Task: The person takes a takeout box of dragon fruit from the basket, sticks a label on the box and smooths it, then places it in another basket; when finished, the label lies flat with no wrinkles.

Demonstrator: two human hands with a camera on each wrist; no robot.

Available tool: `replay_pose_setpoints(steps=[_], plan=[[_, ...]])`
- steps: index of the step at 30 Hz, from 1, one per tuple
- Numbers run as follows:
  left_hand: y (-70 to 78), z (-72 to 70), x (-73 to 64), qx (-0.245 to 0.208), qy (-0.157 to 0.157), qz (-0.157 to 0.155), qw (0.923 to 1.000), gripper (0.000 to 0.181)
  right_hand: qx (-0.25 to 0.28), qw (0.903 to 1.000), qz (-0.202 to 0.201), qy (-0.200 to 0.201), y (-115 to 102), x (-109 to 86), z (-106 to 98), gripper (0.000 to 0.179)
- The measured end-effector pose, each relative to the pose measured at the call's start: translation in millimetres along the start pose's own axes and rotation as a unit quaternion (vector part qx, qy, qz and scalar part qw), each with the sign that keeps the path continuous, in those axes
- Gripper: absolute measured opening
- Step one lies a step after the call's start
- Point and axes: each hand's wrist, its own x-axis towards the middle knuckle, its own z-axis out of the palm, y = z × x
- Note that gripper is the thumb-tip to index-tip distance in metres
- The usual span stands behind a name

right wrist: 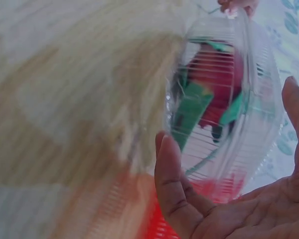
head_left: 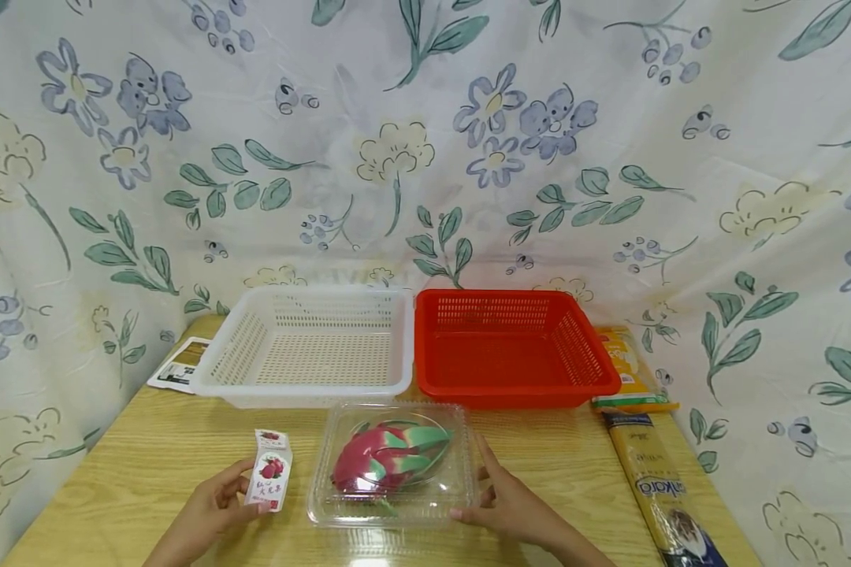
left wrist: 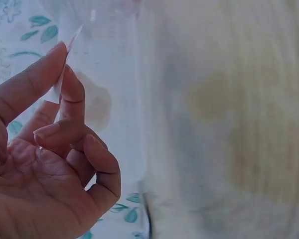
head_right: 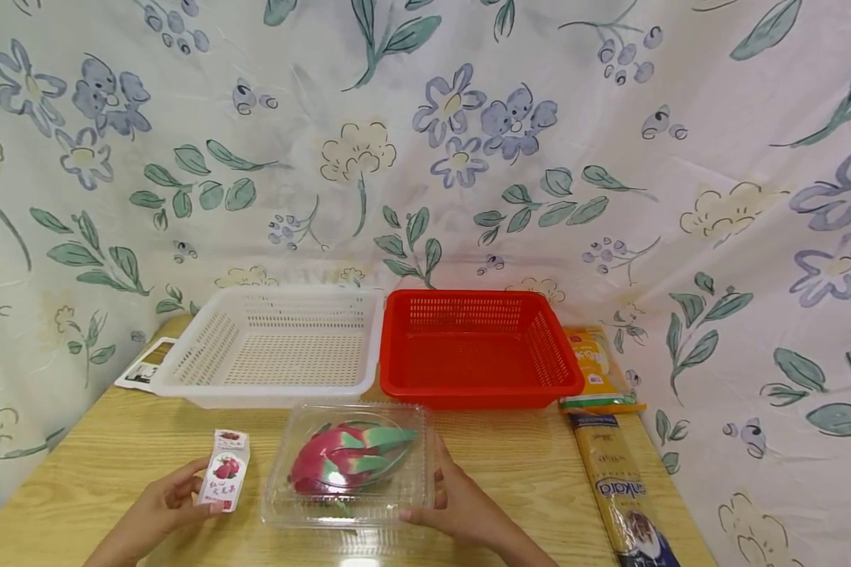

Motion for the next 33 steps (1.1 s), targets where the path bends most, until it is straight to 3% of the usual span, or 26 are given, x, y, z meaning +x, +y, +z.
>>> replay_pose_setpoints(steps=[6,10,16,21,26,33], plan=[[29.3,8.1,1.9,0.012,0.036,0.006,0.9993,0.073,-0.006,0.9994,0.01,0.034,-8,0.1,-8,0.111],[46.7,18.0,3.8,0.013,0.04,0.022,0.9989,0.07,-0.024,0.9982,0.005,0.054,-13,0.5,-12,0.109],[62.1,33.5,7.2,0.006,0.021,0.051,0.9984,0.064,-0.041,0.9961,-0.003,0.078,-19,-0.9,-15,0.107],[69.5,43.8,11.6,0.0,0.004,0.042,0.9991,0.06,-0.041,0.9956,-0.005,0.083,-23,-0.9,-17,0.104],[73.9,54.0,14.6,-0.009,-0.016,0.058,0.9981,0.061,-0.043,0.9951,-0.011,0.088,-27,-0.1,-18,0.104],[82.9,68.7,19.0,-0.017,-0.042,0.063,0.997,0.062,-0.074,0.9865,-0.002,0.146,-36,-0.4,-18,0.106]])
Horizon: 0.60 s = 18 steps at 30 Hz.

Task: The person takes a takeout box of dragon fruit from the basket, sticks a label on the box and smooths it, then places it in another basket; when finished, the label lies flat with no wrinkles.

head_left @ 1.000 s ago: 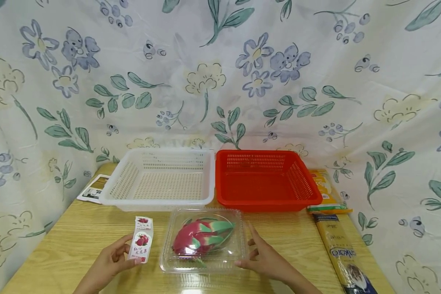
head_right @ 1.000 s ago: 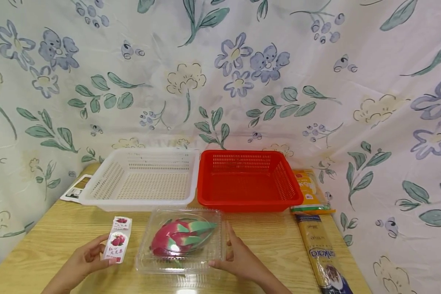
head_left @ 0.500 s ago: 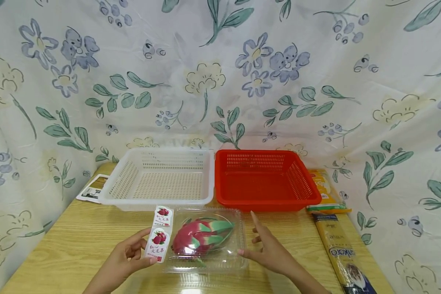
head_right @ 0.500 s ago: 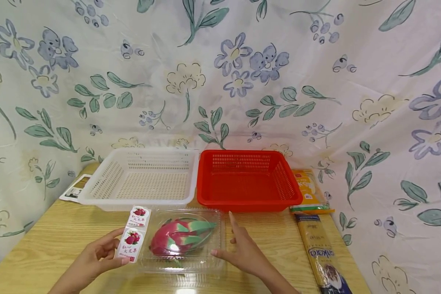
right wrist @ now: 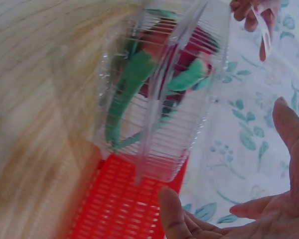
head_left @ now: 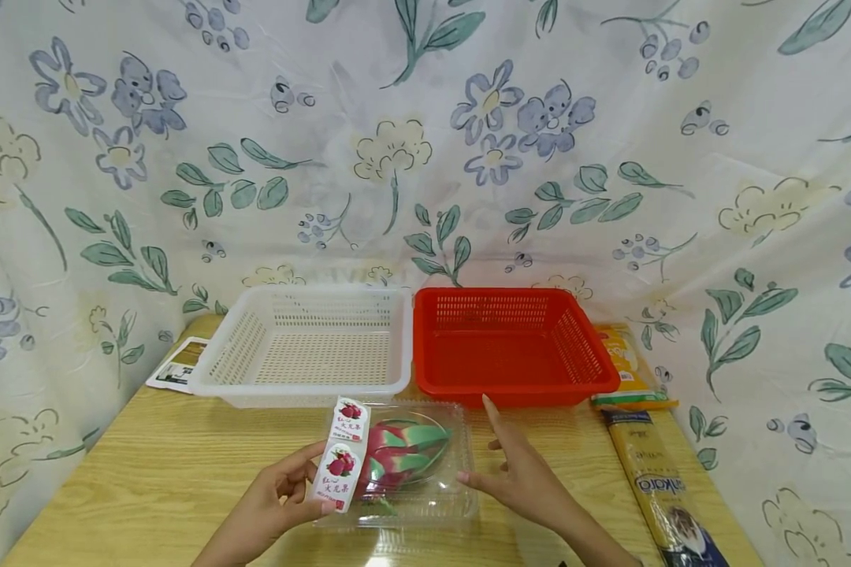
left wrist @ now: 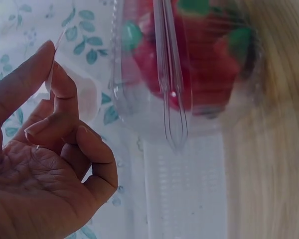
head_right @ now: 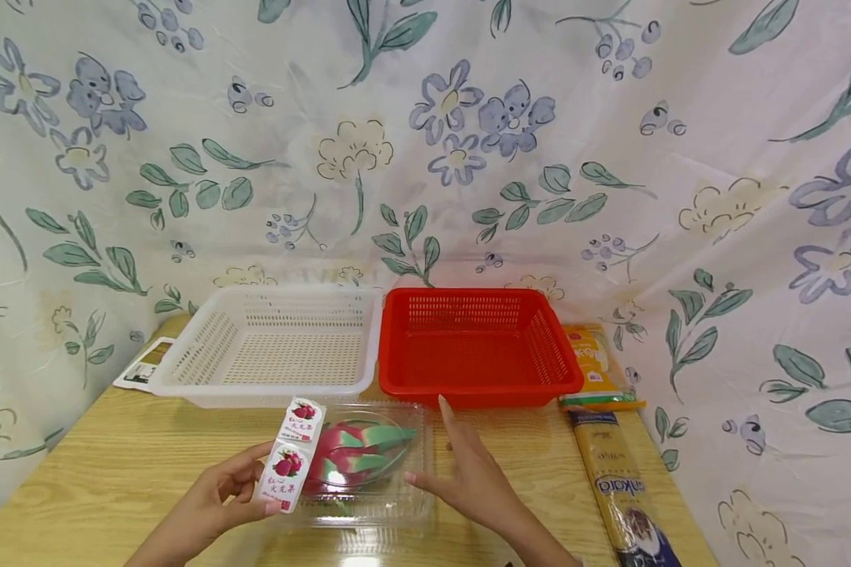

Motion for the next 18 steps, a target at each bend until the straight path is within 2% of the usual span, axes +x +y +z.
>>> replay_pose_setpoints(steps=[6,9,13,18], plan=[[6.9,15.0,5.3,-0.021,-0.035,-0.008,0.9991,0.064,-0.042,0.9981,-0.015,0.042,-15,-4.3,-1,0.103],[10.2,23.1,7.2,-0.037,-0.047,-0.015,0.9981,0.064,-0.033,0.9975,-0.038,0.05,-24,-7.6,0,0.098],[14.4,33.6,9.4,-0.054,-0.065,-0.013,0.9964,0.061,0.02,0.9953,-0.092,0.024,-35,-12.5,1,0.084],[20.7,45.7,11.3,-0.078,-0.083,-0.028,0.993,0.061,0.091,0.9844,-0.144,-0.041,-41,-15.4,8,0.07]])
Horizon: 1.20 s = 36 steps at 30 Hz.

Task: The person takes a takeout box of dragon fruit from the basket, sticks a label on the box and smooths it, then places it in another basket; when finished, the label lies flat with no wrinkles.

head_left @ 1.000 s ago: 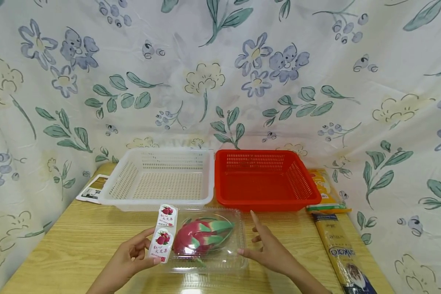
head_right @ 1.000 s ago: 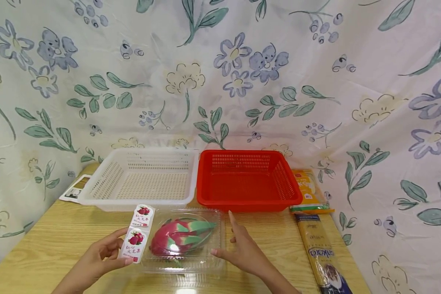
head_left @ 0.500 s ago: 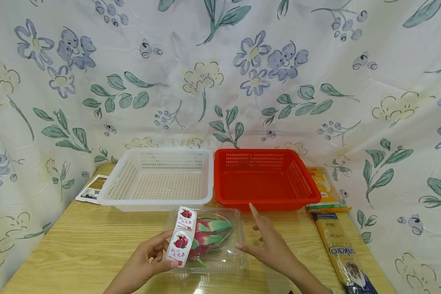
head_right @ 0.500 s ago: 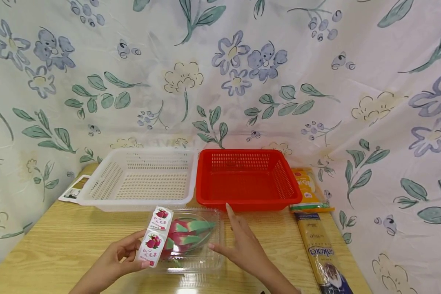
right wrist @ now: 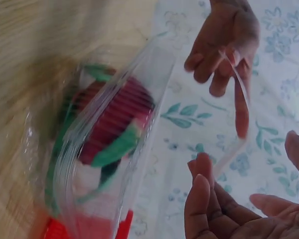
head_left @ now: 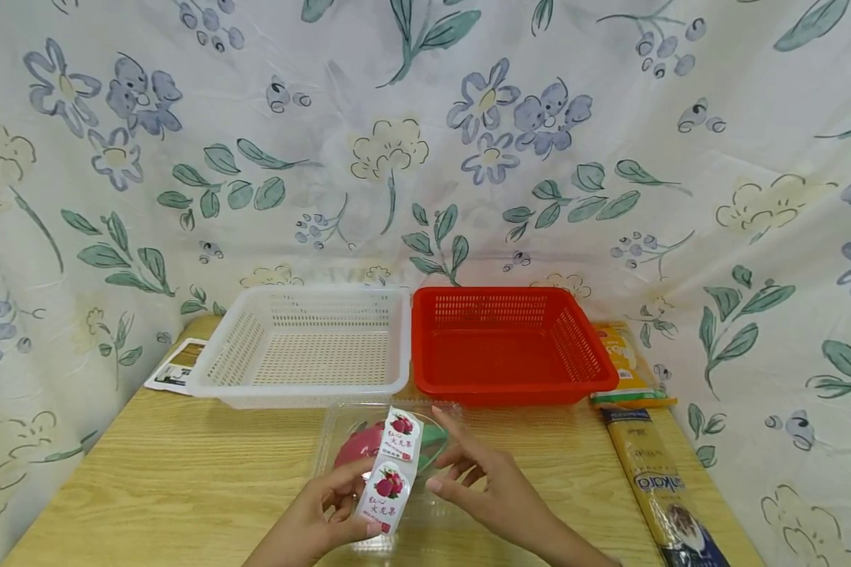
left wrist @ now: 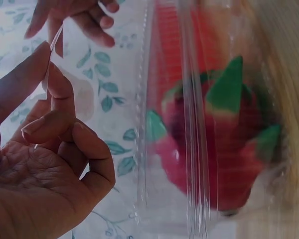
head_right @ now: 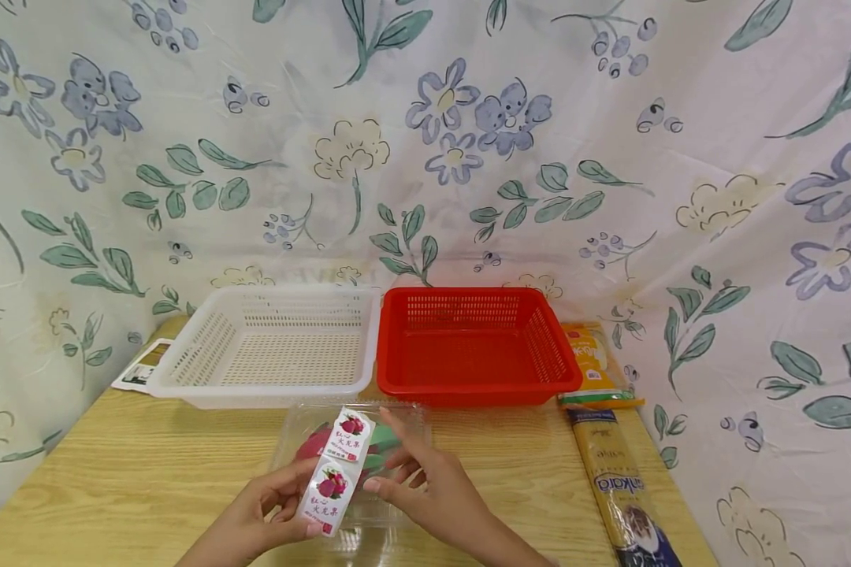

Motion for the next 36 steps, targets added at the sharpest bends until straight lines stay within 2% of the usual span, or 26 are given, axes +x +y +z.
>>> replay_pose_setpoints(steps=[4,7,12,14,17,24,26,32,36], plan=[[1.9,8.1,2.8,0.004,-0.01,0.023,0.9997,0.058,0.037,0.9989,-0.015,-0.025,-3,1.7,8,0.064],[1.5,11.9,3.7,0.015,-0.016,0.056,0.9982,0.055,0.048,0.9981,-0.016,-0.035,-5,2.4,12,0.062],[2.1,14.8,3.5,0.025,-0.018,0.063,0.9975,0.054,0.047,0.998,-0.011,-0.041,-6,0.9,15,0.061],[2.9,15.5,2.9,0.017,-0.02,0.051,0.9984,0.054,0.045,0.9981,-0.014,-0.04,-5,0.5,16,0.06],[3.5,16.7,2.8,0.007,-0.028,0.05,0.9983,0.053,0.046,0.9978,-0.022,-0.041,-4,0.4,18,0.059],[2.6,19.0,3.8,-0.009,-0.041,0.085,0.9955,0.052,0.059,0.9959,0.025,-0.064,-6,0.1,21,0.057],[2.7,18.9,3.4,-0.011,-0.044,0.08,0.9958,0.052,0.065,0.9953,0.023,-0.068,-5,-0.8,21,0.056],[4.8,18.4,3.0,-0.025,-0.058,0.038,0.9973,0.051,0.095,0.9923,0.013,-0.079,-1,-3.5,25,0.052],[4.9,19.0,2.9,-0.037,-0.065,0.051,0.9958,0.052,0.109,0.9906,0.012,-0.082,1,-4.9,27,0.051]])
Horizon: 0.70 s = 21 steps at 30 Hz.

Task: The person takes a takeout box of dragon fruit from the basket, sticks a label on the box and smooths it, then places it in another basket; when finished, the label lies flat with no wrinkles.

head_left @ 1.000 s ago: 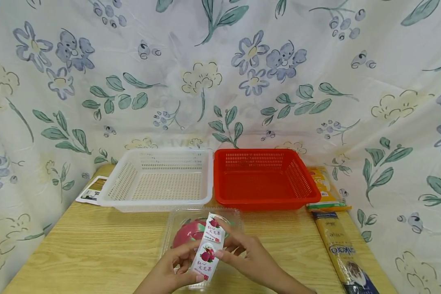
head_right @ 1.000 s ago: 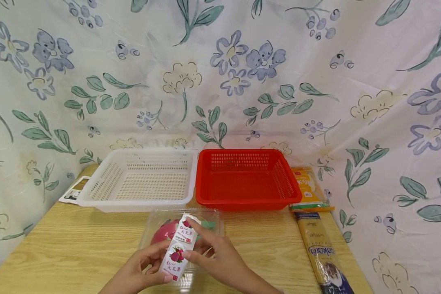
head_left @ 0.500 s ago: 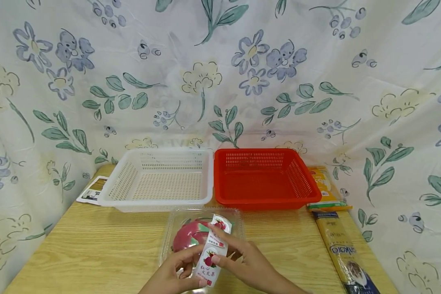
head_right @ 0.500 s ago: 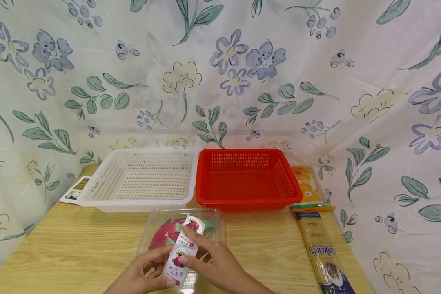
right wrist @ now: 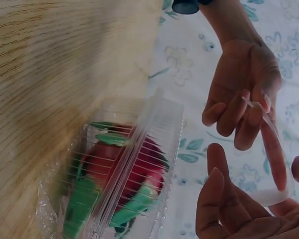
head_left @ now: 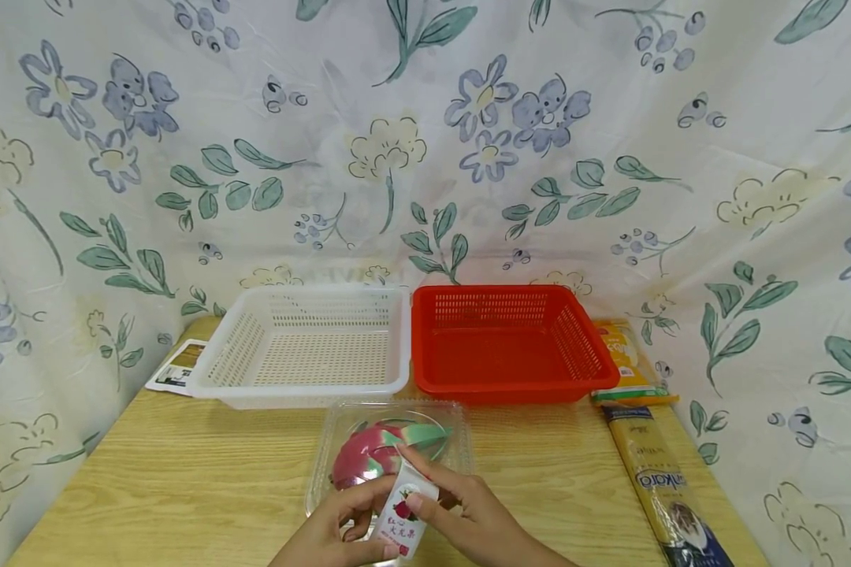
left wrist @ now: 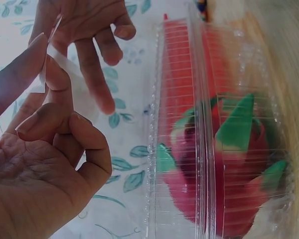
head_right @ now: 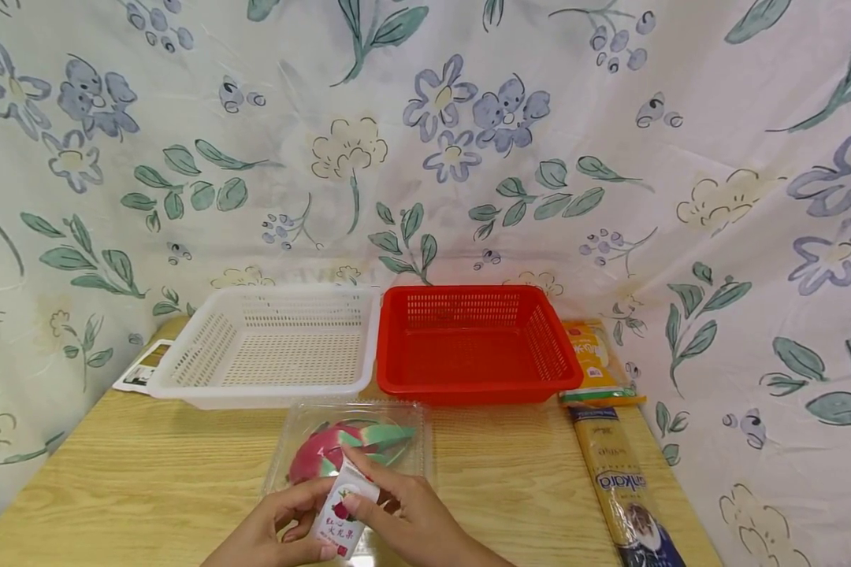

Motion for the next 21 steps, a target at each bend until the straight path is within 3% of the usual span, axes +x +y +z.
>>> replay_pose_setpoints(steps=[7,10,15,21], plan=[[-3.5,-0.9,-1.2,0.011,-0.007,0.05,0.9987,0.054,0.017,0.9998,-0.006,-0.005,-3,2.2,2,0.049],[-4.7,-1.6,-2.1,0.018,-0.008,0.052,0.9985,0.054,0.024,0.9995,-0.022,-0.008,-4,3.7,3,0.047],[-4.7,-4.4,-5.8,-0.001,-0.011,0.002,0.9999,0.053,0.02,0.997,-0.074,0.003,-4,6.5,3,0.043],[-5.8,-10.9,-11.9,-0.052,-0.018,-0.08,0.9953,0.059,0.018,0.9975,-0.05,0.047,-2,9.8,-2,0.035]])
